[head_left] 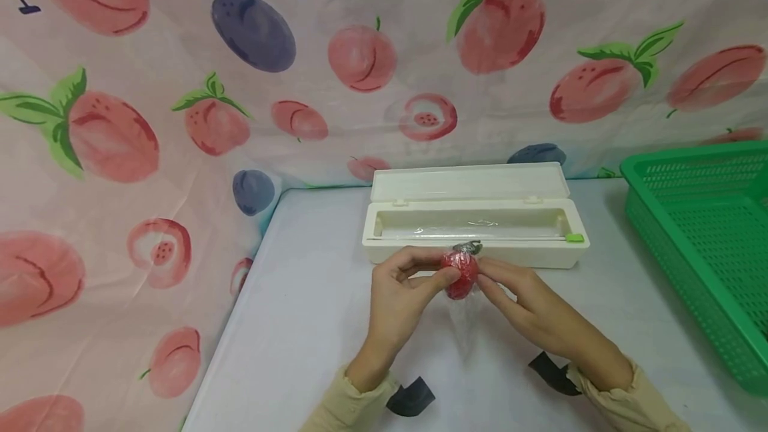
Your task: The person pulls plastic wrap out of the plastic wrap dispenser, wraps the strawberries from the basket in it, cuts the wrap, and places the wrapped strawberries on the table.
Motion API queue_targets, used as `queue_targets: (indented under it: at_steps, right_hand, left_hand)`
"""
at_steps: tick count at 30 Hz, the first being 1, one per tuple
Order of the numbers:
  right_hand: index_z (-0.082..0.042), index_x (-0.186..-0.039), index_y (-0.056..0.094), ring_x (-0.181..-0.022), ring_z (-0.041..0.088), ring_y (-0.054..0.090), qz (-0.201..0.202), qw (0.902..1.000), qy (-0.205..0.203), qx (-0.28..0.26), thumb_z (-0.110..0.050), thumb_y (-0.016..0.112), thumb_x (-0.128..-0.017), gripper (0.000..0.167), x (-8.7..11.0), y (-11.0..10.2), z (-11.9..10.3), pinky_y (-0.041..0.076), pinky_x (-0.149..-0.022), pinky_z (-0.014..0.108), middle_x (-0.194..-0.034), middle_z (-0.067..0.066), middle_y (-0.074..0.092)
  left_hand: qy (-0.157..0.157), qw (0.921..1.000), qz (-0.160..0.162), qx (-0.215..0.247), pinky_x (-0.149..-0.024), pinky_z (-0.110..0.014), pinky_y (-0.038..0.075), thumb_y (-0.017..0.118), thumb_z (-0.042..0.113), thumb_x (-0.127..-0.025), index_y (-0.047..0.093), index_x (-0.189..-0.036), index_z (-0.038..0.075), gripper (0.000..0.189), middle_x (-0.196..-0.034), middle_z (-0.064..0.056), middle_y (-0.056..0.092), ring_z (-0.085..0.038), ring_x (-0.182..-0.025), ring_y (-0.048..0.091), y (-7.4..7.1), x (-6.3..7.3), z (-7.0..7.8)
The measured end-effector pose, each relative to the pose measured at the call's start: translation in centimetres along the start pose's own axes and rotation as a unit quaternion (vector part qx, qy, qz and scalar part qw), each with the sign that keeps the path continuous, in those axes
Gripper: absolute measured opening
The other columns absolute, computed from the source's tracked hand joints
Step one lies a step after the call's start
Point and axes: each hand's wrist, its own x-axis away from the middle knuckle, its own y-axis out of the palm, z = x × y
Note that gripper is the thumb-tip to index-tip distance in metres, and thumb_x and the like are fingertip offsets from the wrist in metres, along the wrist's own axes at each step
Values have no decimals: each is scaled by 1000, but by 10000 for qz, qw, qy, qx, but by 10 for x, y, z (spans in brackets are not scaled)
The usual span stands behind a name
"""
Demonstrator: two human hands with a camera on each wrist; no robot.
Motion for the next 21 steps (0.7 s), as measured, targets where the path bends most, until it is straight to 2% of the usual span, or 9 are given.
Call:
queue_targets:
  at_steps: [3,7,10,14,18,21]
  right_hand:
    - [-13,-140,57,-125,16,57,-114,9997,130,-153,-15,46,-106,36,1,0,0,49,-102,33,-138,-1,60]
    - [-18,-137,57,-114,10,61,-127,9993,179,-317,-23,65,-98,41,1,2,0,54,-97,36,-130,-9,63]
    - [-19,-133,59,-105,8,63,-34,9993,84,-354,-26,77,-87,50,-1,5,2,56,-91,38,-123,-12,65]
    - [-17,-128,62,-103,7,64,137,9993,47,-336,-24,81,-83,49,-2,8,3,56,-90,32,-118,-13,67]
    - [-16,-123,65,-104,7,65,266,9989,14,-395,-23,81,-83,44,-3,12,3,56,-92,31,-115,-12,68]
    - [-16,-125,65,-102,7,66,331,9985,0,-443,-22,81,-84,44,-4,14,3,56,-91,32,-117,-9,70]
  left_hand:
    - [199,9997,-21,-168,-82,-36,60,82,8,-80,72,-105,3,27,-104,-11,72,-19,-94,71,0,0,-2]
    - [415,9983,-69,-401,-88,-37,58,82,9,-81,69,-104,6,26,-105,-8,69,-20,-99,67,-1,-1,-4]
    - [166,9992,-226,-292,-92,-35,56,81,9,-82,64,-111,4,34,-112,-10,65,-21,-103,66,-2,-1,-4]
    - [-335,9974,-615,-160,-95,-33,55,81,12,-84,61,-126,5,47,-122,-10,63,-19,-108,64,-3,-2,-4]
    - [-334,9937,-1062,-157,-99,-34,52,77,13,-87,66,-124,2,40,-124,-11,64,-18,-111,62,-4,-2,-6]
    - [-294,9927,-1165,-117,-99,-32,52,75,15,-89,68,-120,1,34,-123,-11,65,-18,-111,62,-5,-2,-6]
